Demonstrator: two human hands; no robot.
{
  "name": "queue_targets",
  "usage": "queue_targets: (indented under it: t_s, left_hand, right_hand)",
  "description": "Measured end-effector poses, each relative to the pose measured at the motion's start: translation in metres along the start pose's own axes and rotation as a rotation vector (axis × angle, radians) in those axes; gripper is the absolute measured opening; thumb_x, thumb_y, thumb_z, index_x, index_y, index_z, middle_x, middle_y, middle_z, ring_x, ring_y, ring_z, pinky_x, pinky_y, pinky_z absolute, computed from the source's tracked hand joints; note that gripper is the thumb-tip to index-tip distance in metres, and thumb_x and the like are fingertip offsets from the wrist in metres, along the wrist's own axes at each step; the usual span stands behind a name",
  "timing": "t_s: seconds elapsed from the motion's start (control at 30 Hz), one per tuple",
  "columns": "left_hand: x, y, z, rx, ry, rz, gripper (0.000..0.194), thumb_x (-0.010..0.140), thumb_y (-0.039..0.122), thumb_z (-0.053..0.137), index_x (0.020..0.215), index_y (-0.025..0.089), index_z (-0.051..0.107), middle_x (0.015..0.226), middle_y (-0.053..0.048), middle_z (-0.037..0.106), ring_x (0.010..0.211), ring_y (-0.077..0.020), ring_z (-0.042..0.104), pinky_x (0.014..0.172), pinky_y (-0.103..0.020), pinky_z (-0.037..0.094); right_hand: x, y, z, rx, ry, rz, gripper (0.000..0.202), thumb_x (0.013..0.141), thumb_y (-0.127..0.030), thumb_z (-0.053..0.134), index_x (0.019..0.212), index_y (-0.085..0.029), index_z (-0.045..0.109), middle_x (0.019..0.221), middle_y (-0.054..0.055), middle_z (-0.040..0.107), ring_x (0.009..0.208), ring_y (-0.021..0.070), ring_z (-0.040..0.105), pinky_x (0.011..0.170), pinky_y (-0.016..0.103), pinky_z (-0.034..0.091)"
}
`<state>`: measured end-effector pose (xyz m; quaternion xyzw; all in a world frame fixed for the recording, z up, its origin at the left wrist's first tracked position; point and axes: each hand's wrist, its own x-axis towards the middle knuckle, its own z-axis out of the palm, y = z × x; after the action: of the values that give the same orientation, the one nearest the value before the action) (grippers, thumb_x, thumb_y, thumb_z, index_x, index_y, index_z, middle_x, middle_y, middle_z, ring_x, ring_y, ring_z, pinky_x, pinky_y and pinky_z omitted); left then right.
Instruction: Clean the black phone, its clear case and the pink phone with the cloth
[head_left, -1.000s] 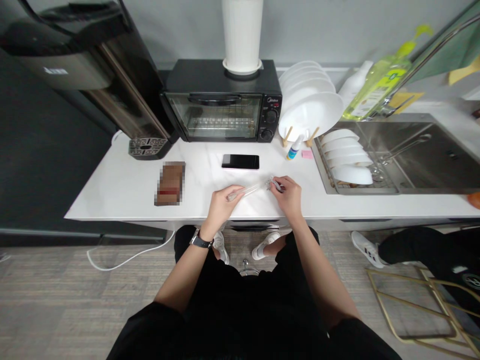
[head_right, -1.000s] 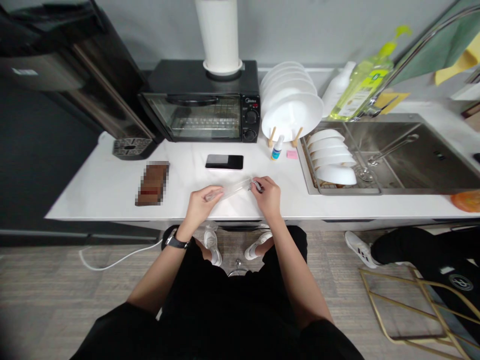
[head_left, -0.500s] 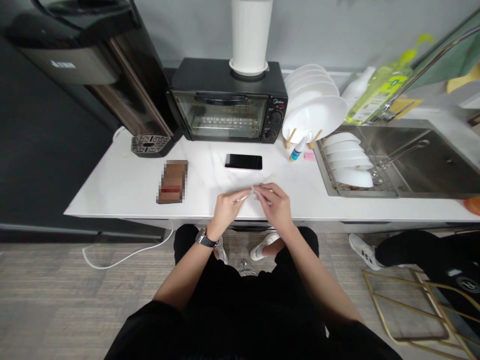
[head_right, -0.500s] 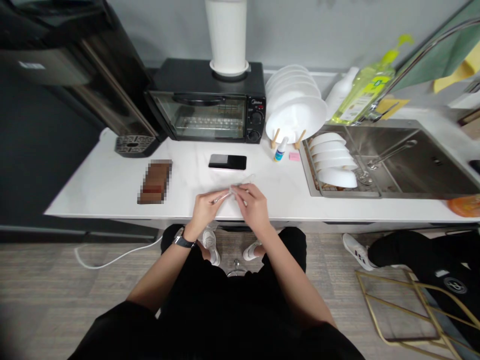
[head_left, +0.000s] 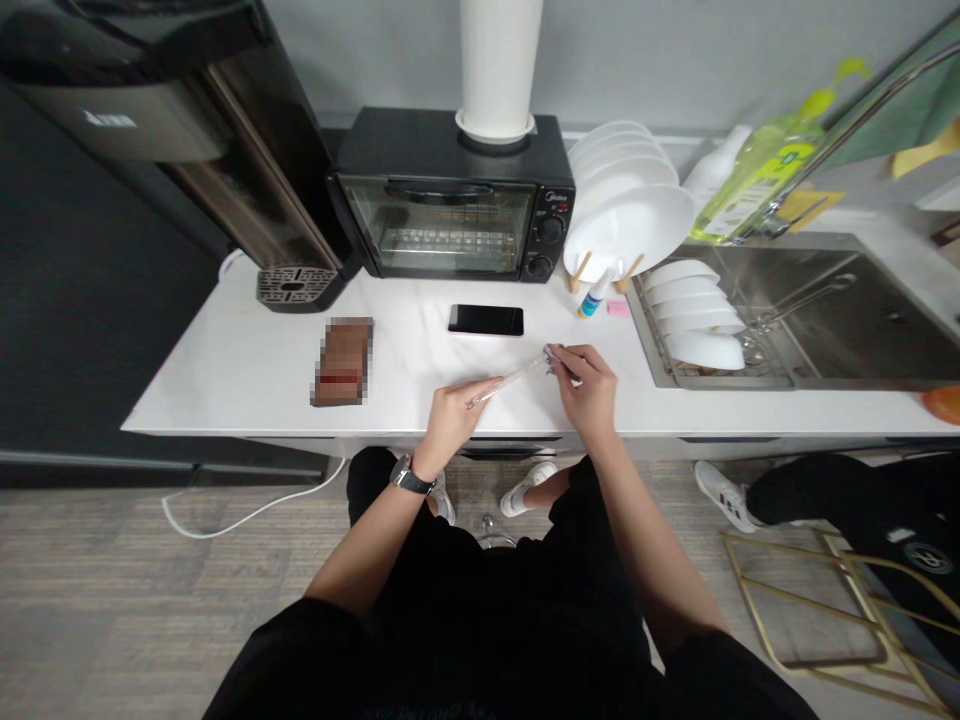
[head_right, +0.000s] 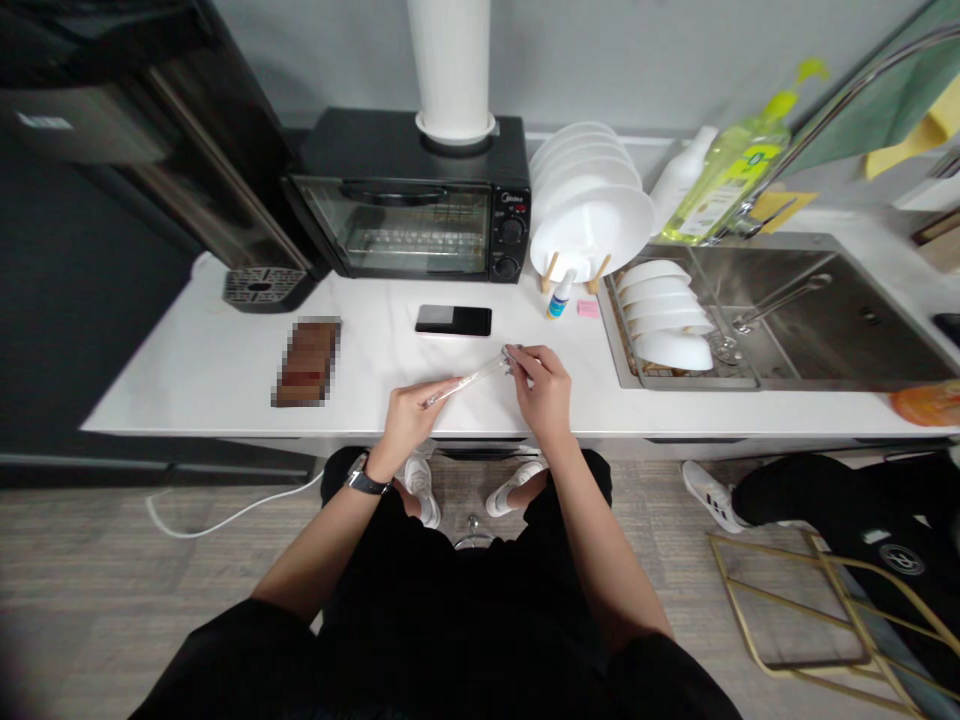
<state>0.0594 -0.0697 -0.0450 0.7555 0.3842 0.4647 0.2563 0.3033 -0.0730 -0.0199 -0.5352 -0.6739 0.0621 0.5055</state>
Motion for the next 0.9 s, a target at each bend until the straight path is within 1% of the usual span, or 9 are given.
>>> queue_targets:
  t_s: [0.1,0.17,0.3,0.4,0.5,0.6,0.77,0.83,0.9]
  left_hand:
    - [0.000,0.000,0.001,0.016,0.004,0.004,0.027,0.100,0.017,0.070,0.123,0.024,0.082,0.119,-0.002,0.083,0.105,-0.0230,0.083,0.095,-0.035,0.069]
    - [0.001,0.000,0.001,0.028,0.006,0.005,0.026,0.100,0.017,0.070,0.121,0.024,0.083,0.118,-0.003,0.083,0.103,-0.0233,0.083,0.095,-0.035,0.069]
    - [0.001,0.000,-0.002,0.032,-0.020,0.017,0.030,0.098,0.012,0.065,0.120,0.021,0.083,0.116,-0.004,0.084,0.103,-0.0231,0.083,0.095,-0.035,0.068]
    - [0.001,0.000,-0.005,0.019,-0.058,0.044,0.037,0.096,0.008,0.061,0.124,0.021,0.081,0.123,-0.005,0.082,0.110,-0.0228,0.081,0.100,-0.036,0.066]
    - [0.001,0.001,-0.004,0.042,-0.049,0.019,0.034,0.097,0.009,0.060,0.118,0.021,0.083,0.119,-0.004,0.084,0.107,-0.0222,0.082,0.098,-0.034,0.067]
    - [0.001,0.001,-0.001,0.066,-0.021,-0.004,0.024,0.100,0.016,0.065,0.112,0.021,0.085,0.113,-0.003,0.085,0.100,-0.0221,0.083,0.092,-0.031,0.068]
    - [-0.001,-0.001,0.001,0.040,-0.018,0.016,0.027,0.102,0.019,0.066,0.124,0.025,0.081,0.119,-0.003,0.083,0.104,-0.0228,0.083,0.092,-0.034,0.069]
    - [-0.002,-0.001,0.001,0.039,-0.011,0.018,0.027,0.102,0.019,0.066,0.123,0.024,0.082,0.118,-0.003,0.083,0.102,-0.0228,0.083,0.090,-0.034,0.069]
    - [-0.002,-0.001,0.001,0.039,-0.007,0.017,0.027,0.102,0.019,0.066,0.124,0.025,0.082,0.118,-0.003,0.083,0.103,-0.0229,0.083,0.090,-0.035,0.069]
  right_hand:
    - [-0.005,-0.010,0.007,0.023,-0.016,-0.056,0.029,0.106,-0.025,0.059,0.126,-0.024,0.080,0.106,0.011,0.075,0.100,0.0234,0.074,0.086,0.041,0.065]
    - [-0.015,-0.028,0.018,0.049,-0.047,-0.117,0.030,0.107,-0.023,0.058,0.129,-0.026,0.078,0.106,0.011,0.075,0.100,0.0233,0.074,0.088,0.042,0.065]
    - [-0.039,-0.067,0.041,0.123,-0.172,-0.252,0.035,0.106,-0.017,0.058,0.135,-0.028,0.074,0.108,0.010,0.076,0.099,0.0228,0.072,0.085,0.041,0.065]
    - [-0.048,-0.078,0.048,0.139,-0.182,-0.304,0.037,0.105,-0.015,0.058,0.137,-0.026,0.072,0.107,0.010,0.076,0.096,0.0225,0.071,0.084,0.041,0.066]
    - [-0.044,-0.071,0.044,0.133,-0.176,-0.310,0.038,0.105,-0.015,0.059,0.138,-0.027,0.072,0.108,0.009,0.076,0.097,0.0225,0.071,0.084,0.040,0.066]
    - [-0.033,-0.049,0.031,0.093,-0.133,-0.259,0.036,0.106,-0.018,0.059,0.136,-0.028,0.074,0.108,0.009,0.076,0.100,0.0225,0.072,0.086,0.040,0.065]
    - [-0.008,-0.005,0.008,0.004,0.005,-0.085,0.030,0.107,-0.023,0.057,0.128,-0.024,0.079,0.107,0.011,0.074,0.098,0.0227,0.073,0.084,0.039,0.065]
    - [-0.003,0.003,0.005,0.001,0.001,-0.064,0.030,0.106,-0.025,0.057,0.127,-0.025,0.079,0.107,0.011,0.074,0.100,0.0231,0.074,0.084,0.039,0.065]
    - [-0.003,-0.001,0.007,0.005,-0.015,-0.063,0.030,0.106,-0.026,0.057,0.127,-0.026,0.079,0.106,0.011,0.074,0.102,0.0235,0.074,0.087,0.040,0.065]
